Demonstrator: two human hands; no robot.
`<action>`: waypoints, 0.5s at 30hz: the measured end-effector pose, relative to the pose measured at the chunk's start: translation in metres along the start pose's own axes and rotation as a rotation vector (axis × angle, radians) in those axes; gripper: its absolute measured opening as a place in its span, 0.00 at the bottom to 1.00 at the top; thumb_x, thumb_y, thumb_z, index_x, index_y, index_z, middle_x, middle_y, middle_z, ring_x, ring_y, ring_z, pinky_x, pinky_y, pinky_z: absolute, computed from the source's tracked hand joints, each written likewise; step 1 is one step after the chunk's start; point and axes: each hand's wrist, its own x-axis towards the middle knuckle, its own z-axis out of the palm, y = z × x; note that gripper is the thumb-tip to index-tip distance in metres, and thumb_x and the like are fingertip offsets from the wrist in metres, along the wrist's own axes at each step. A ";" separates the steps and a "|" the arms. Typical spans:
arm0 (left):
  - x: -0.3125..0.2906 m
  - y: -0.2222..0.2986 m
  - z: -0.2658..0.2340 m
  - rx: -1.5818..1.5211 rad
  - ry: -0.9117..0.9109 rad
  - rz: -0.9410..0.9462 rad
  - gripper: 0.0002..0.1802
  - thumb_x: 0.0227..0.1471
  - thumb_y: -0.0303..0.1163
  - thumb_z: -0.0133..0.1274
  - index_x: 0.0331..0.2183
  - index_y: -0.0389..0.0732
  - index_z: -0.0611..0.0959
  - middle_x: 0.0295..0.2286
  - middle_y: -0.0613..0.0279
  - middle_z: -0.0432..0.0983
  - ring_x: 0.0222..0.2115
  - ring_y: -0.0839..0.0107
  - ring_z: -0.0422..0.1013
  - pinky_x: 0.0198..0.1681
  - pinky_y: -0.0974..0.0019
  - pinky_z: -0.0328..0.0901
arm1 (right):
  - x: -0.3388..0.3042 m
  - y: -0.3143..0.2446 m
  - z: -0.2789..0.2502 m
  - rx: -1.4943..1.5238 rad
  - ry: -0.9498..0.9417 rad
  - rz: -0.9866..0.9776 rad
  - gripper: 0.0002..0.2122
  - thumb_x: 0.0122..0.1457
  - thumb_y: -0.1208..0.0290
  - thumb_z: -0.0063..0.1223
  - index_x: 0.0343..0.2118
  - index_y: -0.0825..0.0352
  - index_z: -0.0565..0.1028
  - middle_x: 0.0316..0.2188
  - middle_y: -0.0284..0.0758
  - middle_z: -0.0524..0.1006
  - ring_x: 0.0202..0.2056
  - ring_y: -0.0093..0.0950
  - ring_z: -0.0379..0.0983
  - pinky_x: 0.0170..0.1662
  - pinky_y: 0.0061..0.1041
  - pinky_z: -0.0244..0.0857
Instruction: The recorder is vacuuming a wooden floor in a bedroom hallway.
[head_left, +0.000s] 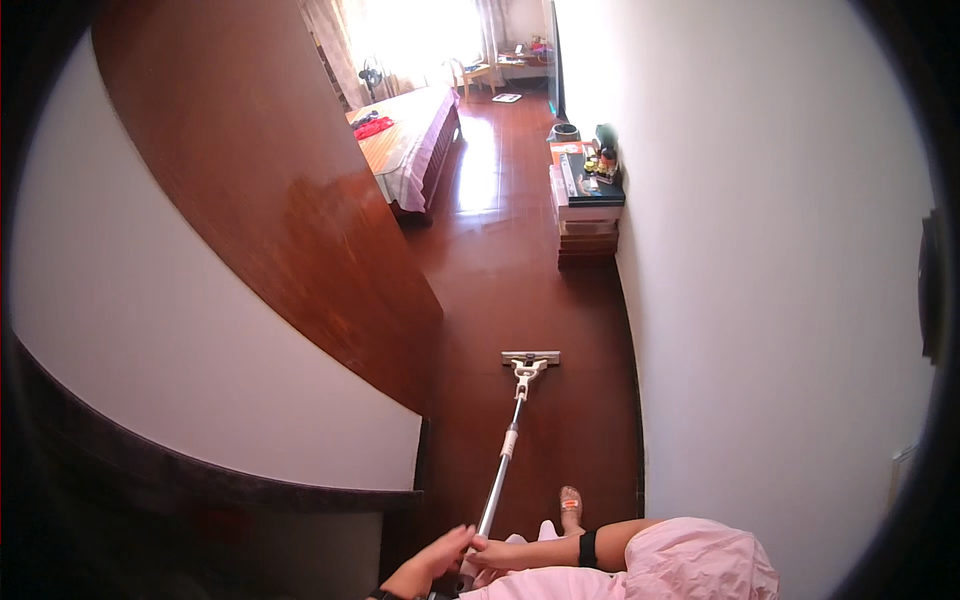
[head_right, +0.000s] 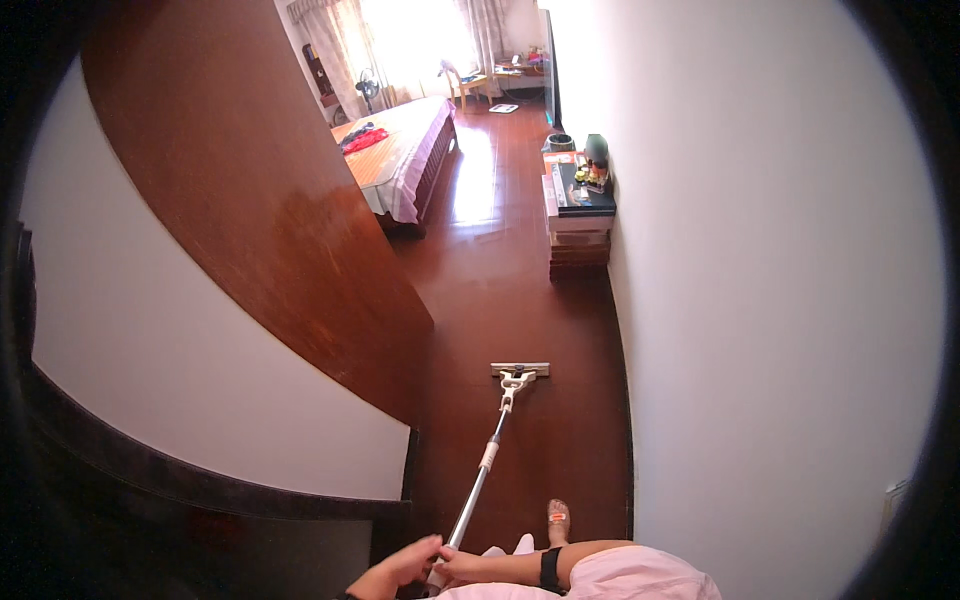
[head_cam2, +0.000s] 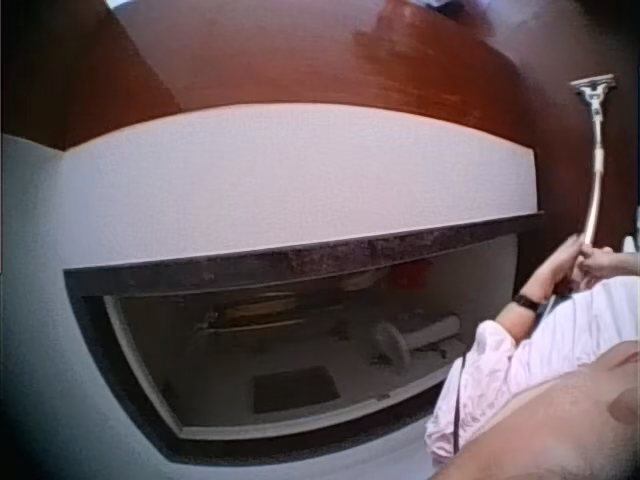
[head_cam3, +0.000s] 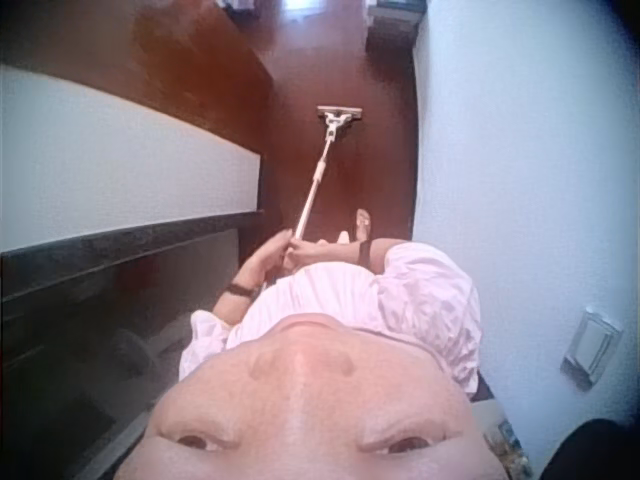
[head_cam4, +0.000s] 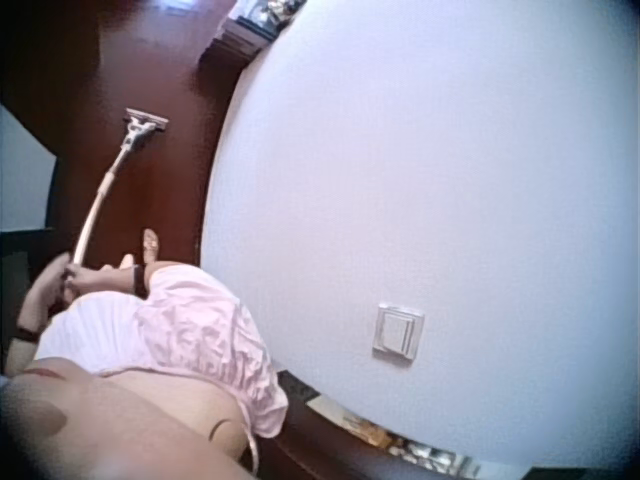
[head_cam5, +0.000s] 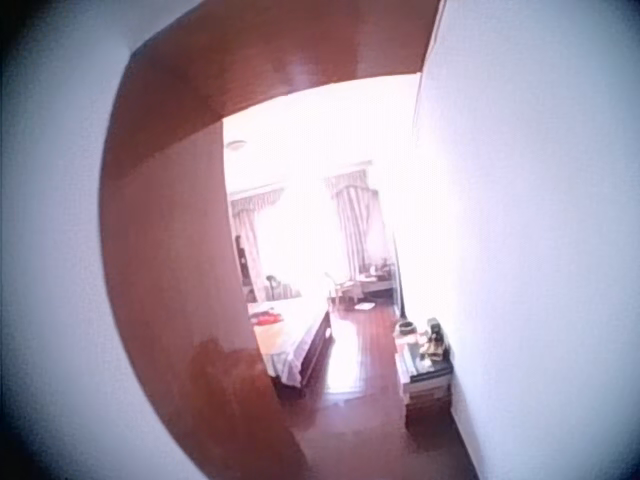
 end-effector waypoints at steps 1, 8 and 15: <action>-0.003 -0.022 -0.018 -0.108 -0.038 -0.073 0.18 0.53 0.46 0.48 0.37 0.41 0.72 0.26 0.64 0.71 0.23 0.78 0.67 0.20 0.69 0.59 | 0.002 -0.004 -0.009 -0.104 -0.069 0.118 0.25 0.59 0.72 0.40 0.59 0.50 0.51 0.37 0.39 0.73 0.34 0.29 0.73 0.34 0.28 0.70; 0.018 -0.131 -0.033 -0.044 0.235 0.014 0.17 0.49 0.40 0.54 0.36 0.37 0.77 0.27 0.61 0.74 0.26 0.73 0.70 0.27 0.67 0.63 | 0.044 -0.003 -0.105 -0.890 0.267 -0.010 0.19 0.59 0.66 0.35 0.54 0.52 0.66 0.22 0.38 0.75 0.19 0.28 0.74 0.22 0.26 0.70; 0.029 -0.138 -0.017 0.222 0.489 0.154 0.22 0.46 0.40 0.58 0.39 0.33 0.79 0.32 0.59 0.75 0.31 0.73 0.70 0.34 0.67 0.65 | -0.042 0.051 -0.246 -0.546 0.990 -0.145 0.17 0.55 0.64 0.44 0.46 0.65 0.71 0.31 0.38 0.74 0.32 0.33 0.72 0.34 0.30 0.66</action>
